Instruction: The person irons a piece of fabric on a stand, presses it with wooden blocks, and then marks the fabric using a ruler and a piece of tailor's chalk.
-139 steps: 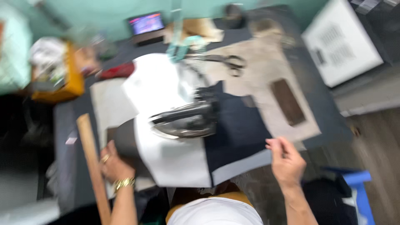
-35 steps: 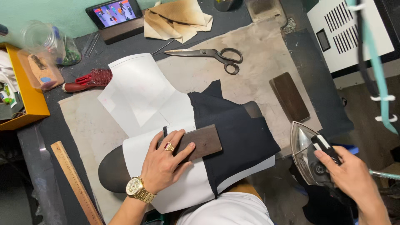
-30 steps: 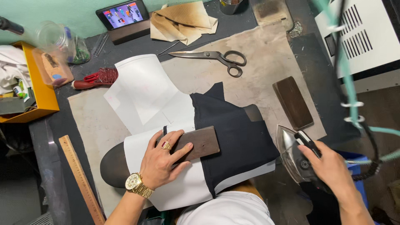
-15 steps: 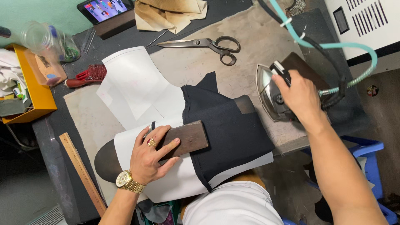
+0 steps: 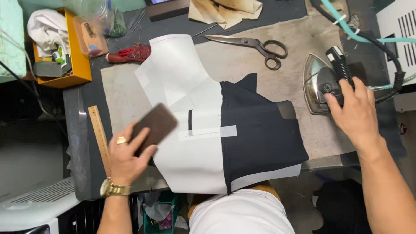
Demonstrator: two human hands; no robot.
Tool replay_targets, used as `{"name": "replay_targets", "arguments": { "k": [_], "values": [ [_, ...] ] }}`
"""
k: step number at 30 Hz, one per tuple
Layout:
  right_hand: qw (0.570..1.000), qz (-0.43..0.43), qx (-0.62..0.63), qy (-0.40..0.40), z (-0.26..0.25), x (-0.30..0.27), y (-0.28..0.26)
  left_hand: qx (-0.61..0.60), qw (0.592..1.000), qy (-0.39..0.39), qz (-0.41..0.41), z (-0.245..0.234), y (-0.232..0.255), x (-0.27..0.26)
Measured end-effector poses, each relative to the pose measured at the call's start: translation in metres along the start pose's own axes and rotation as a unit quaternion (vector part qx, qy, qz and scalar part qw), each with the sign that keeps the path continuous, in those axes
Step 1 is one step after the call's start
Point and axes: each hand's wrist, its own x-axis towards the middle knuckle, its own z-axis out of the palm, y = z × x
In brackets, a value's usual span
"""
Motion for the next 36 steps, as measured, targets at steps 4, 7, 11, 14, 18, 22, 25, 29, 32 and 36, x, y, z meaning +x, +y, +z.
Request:
{"name": "replay_targets", "arguments": {
  "k": [4,7,11,14,18,22,25,29,32,36],
  "values": [
    [0.983,-0.072,-0.165,0.030,0.016,-0.031,0.001,0.054,0.960,0.130,-0.242,-0.003,-0.056,-0.067],
    [0.972,-0.079,-0.214,0.056,0.019,-0.026,-0.001,0.056,0.913,0.128,-0.383,0.019,-0.057,-0.084],
    [0.970,-0.044,-0.223,0.087,0.029,-0.023,-0.008,0.066,0.879,0.092,-0.464,0.074,-0.042,-0.106],
    [0.987,0.018,-0.148,0.057,0.042,-0.017,-0.013,0.125,0.897,0.095,-0.413,0.089,-0.033,-0.102],
    [0.997,-0.036,-0.045,0.058,0.040,0.061,-0.074,0.081,0.910,0.075,-0.399,0.076,-0.037,-0.099],
    [0.980,-0.176,0.091,0.008,0.046,0.151,-0.202,0.116,0.860,0.243,-0.433,0.068,-0.063,-0.131],
    [0.953,-0.233,0.172,-0.092,0.042,0.205,-0.336,0.162,0.820,0.175,-0.520,0.059,-0.076,-0.161],
    [0.902,-0.356,0.214,-0.119,0.099,0.277,-0.494,0.183,0.821,0.117,-0.528,0.053,-0.087,-0.186],
    [0.918,-0.325,0.180,-0.138,0.167,0.326,-0.584,0.151,0.840,0.148,-0.499,0.044,-0.090,-0.191],
    [0.913,-0.303,0.136,-0.237,0.207,0.364,-0.641,0.085,0.820,0.130,-0.550,0.065,-0.096,-0.213]
  ]
}}
